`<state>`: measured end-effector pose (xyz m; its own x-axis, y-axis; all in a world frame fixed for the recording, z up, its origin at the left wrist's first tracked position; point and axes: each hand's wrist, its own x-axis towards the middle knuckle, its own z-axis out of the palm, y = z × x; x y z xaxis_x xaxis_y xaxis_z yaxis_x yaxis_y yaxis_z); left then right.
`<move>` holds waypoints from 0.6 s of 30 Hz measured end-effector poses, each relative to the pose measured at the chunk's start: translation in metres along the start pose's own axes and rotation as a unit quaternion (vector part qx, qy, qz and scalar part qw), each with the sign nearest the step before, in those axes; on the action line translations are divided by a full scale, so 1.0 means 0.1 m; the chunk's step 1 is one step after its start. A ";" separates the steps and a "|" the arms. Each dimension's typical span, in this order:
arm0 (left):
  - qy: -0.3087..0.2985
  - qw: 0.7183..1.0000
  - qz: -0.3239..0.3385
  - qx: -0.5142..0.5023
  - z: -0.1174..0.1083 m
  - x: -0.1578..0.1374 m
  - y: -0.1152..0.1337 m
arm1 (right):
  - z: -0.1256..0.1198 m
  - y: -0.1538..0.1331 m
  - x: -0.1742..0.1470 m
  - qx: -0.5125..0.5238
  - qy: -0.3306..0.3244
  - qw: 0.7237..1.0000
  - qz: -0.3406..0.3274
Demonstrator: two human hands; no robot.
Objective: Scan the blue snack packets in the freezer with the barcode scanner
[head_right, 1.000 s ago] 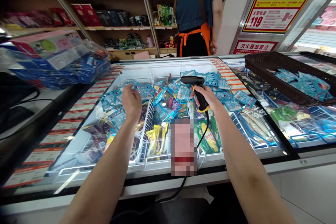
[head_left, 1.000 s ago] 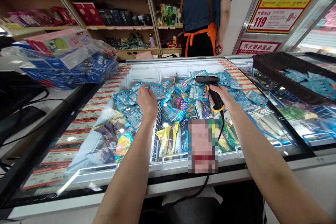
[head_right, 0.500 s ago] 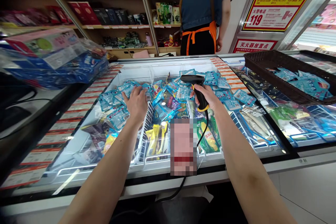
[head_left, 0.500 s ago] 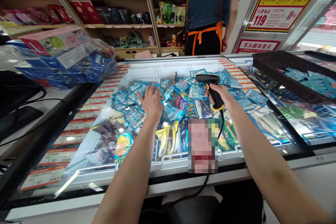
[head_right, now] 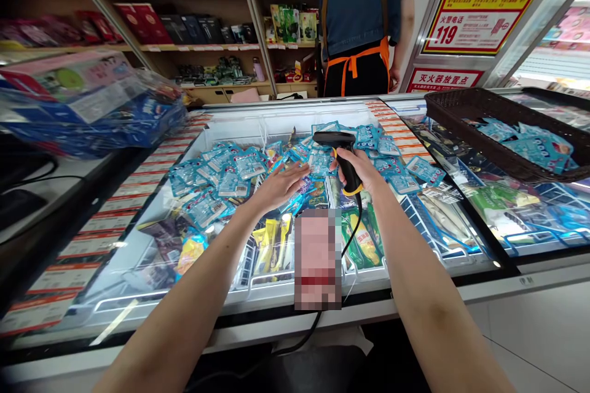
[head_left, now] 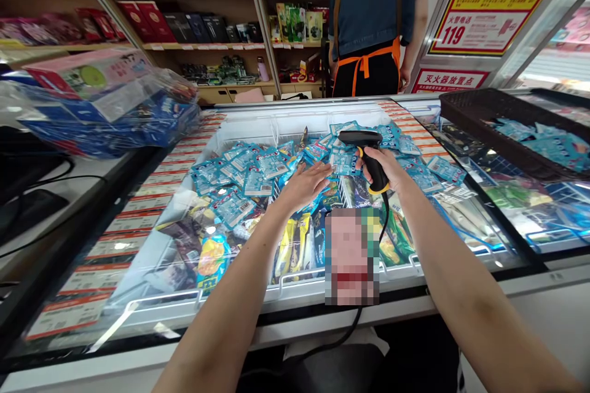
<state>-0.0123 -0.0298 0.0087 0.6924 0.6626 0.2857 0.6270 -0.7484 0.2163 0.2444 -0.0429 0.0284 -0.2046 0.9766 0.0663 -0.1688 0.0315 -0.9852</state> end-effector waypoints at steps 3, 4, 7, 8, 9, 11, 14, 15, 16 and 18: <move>0.045 0.998 -0.033 0.039 -0.03 -0.03 0.04 | 0.00 0.00 0.00 0.004 -0.003 1.000 0.003; 0.065 0.995 -0.054 0.057 -0.04 -0.04 0.04 | 0.00 0.00 0.00 0.005 -0.005 1.000 0.003; 0.119 0.981 -0.121 0.096 -0.04 -0.08 0.02 | -0.01 0.00 0.00 0.006 -0.007 1.000 0.002; 0.133 0.977 -0.137 0.099 -0.03 -0.09 0.01 | -0.01 0.00 0.00 0.005 -0.006 1.000 0.003; 0.143 0.974 -0.147 0.098 -0.02 -0.10 -0.01 | 0.00 0.00 0.00 0.004 -0.006 1.000 0.004; 0.148 0.972 -0.161 0.090 0.01 -0.10 -0.04 | 0.00 0.00 0.00 0.003 -0.005 1.000 0.006; 0.123 0.972 -0.187 0.071 0.04 -0.09 -0.10 | 0.00 0.00 0.00 0.006 -0.008 1.000 0.005; 0.117 0.971 -0.196 0.065 0.05 -0.09 -0.11 | 0.00 0.00 0.00 0.007 -0.009 1.000 0.006; 0.117 0.970 -0.204 0.059 0.05 -0.08 -0.13 | 0.00 0.00 0.00 0.008 -0.009 1.000 0.008; 0.139 0.965 -0.218 0.037 0.03 -0.08 -0.16 | 0.00 0.00 0.01 0.010 -0.007 1.000 0.013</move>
<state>-0.0265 -0.0233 -0.0002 0.2396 0.8731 0.4246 0.8683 -0.3884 0.3085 0.2443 -0.0420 0.0282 -0.2226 0.9739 0.0435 -0.1824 0.0023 -0.9832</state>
